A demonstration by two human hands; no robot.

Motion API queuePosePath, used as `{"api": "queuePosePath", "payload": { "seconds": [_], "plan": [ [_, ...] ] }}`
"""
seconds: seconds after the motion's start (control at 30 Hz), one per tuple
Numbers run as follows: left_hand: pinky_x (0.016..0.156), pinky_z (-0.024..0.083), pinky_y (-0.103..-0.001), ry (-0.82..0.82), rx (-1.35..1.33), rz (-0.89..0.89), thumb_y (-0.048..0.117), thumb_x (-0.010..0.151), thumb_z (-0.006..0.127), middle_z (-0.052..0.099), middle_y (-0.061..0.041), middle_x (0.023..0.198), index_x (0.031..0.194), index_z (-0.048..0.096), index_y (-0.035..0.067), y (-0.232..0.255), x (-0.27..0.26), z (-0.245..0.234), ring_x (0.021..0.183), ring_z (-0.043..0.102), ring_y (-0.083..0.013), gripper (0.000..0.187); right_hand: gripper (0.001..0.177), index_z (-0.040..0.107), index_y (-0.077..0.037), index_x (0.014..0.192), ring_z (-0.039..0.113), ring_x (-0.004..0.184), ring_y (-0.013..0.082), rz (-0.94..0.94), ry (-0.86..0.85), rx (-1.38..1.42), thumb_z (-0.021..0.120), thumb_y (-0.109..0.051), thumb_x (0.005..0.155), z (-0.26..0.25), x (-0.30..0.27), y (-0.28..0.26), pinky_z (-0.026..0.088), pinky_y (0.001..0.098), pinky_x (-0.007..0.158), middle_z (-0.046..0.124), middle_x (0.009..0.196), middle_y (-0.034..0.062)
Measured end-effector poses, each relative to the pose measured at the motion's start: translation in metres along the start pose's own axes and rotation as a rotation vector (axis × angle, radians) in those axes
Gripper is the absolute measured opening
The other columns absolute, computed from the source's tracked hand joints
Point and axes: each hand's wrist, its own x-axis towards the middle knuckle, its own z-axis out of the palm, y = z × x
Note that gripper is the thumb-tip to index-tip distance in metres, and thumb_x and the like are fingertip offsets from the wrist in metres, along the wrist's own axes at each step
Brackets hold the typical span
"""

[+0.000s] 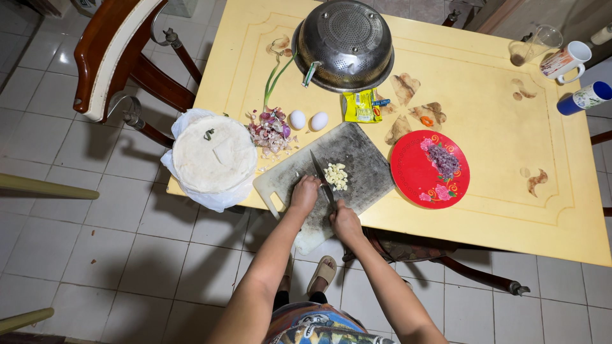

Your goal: The person chops cloves of garlic on a wooden cutting board using a knife.

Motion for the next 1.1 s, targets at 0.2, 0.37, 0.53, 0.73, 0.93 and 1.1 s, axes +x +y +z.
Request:
{"api": "queuePosePath", "payload": {
  "seconds": [0.2, 0.37, 0.53, 0.73, 0.93, 1.1],
  "plan": [
    [0.088, 0.055, -0.046, -0.002, 0.001, 0.0, 0.001, 0.085, 0.053, 0.07, -0.018, 0.097, 0.083, 0.07, 0.003, 0.0, 0.001, 0.0, 0.101, 0.065, -0.0358, 0.017, 0.023, 0.051, 0.0, 0.105, 0.067, 0.084, 0.053, 0.01, 0.015, -0.014, 0.059, -0.016, 0.09, 0.008, 0.005, 0.002, 0.052, 0.0603, 0.08, 0.069, 0.084, 0.0339],
    [0.088, 0.055, -0.047, 0.004, -0.003, 0.006, 0.001, 0.085, 0.053, 0.07, -0.018, 0.095, 0.082, 0.069, 0.003, -0.001, 0.003, -0.001, 0.1, 0.065, -0.0362, 0.016, 0.022, 0.052, 0.001, 0.102, 0.067, 0.085, 0.0529, -0.03, 0.008, 0.01, 0.059, -0.015, 0.089, -0.004, 0.004, -0.002, 0.052, 0.0599, 0.08, 0.069, 0.086, 0.0338],
    [0.087, 0.054, -0.048, 0.052, 0.003, 0.043, 0.002, 0.085, 0.054, 0.07, -0.018, 0.095, 0.08, 0.067, 0.003, -0.002, 0.004, 0.002, 0.099, 0.065, -0.0372, 0.014, 0.021, 0.052, 0.0, 0.104, 0.068, 0.084, 0.0523, -0.012, 0.001, -0.015, 0.058, -0.015, 0.091, 0.004, 0.004, 0.0, 0.052, 0.0605, 0.08, 0.07, 0.084, 0.0328],
    [0.083, 0.055, -0.048, 0.026, -0.043, -0.004, 0.004, 0.085, 0.06, 0.069, -0.017, 0.09, 0.081, 0.067, 0.003, -0.007, 0.002, 0.005, 0.093, 0.065, -0.0359, 0.008, 0.024, 0.052, 0.0, 0.104, 0.067, 0.083, 0.0538, -0.031, 0.002, -0.005, 0.061, -0.014, 0.088, -0.002, 0.006, 0.001, 0.053, 0.0602, 0.079, 0.068, 0.083, 0.0341],
    [0.082, 0.055, -0.047, 0.034, -0.038, -0.008, 0.002, 0.084, 0.06, 0.069, -0.016, 0.089, 0.079, 0.067, 0.004, -0.007, 0.0, 0.004, 0.094, 0.065, -0.0357, 0.008, 0.022, 0.051, 0.0, 0.102, 0.068, 0.083, 0.0528, -0.036, -0.027, -0.004, 0.061, -0.015, 0.089, 0.002, 0.002, -0.001, 0.053, 0.0599, 0.079, 0.068, 0.082, 0.0334],
    [0.082, 0.055, -0.047, 0.038, -0.058, -0.022, 0.001, 0.082, 0.059, 0.069, -0.016, 0.09, 0.081, 0.069, 0.003, -0.003, 0.0, 0.0, 0.094, 0.066, -0.0359, 0.01, 0.023, 0.051, 0.0, 0.105, 0.067, 0.081, 0.0528, -0.049, 0.015, 0.002, 0.06, -0.014, 0.089, 0.009, 0.004, 0.0, 0.052, 0.0605, 0.078, 0.069, 0.082, 0.0319]
  ]
}}
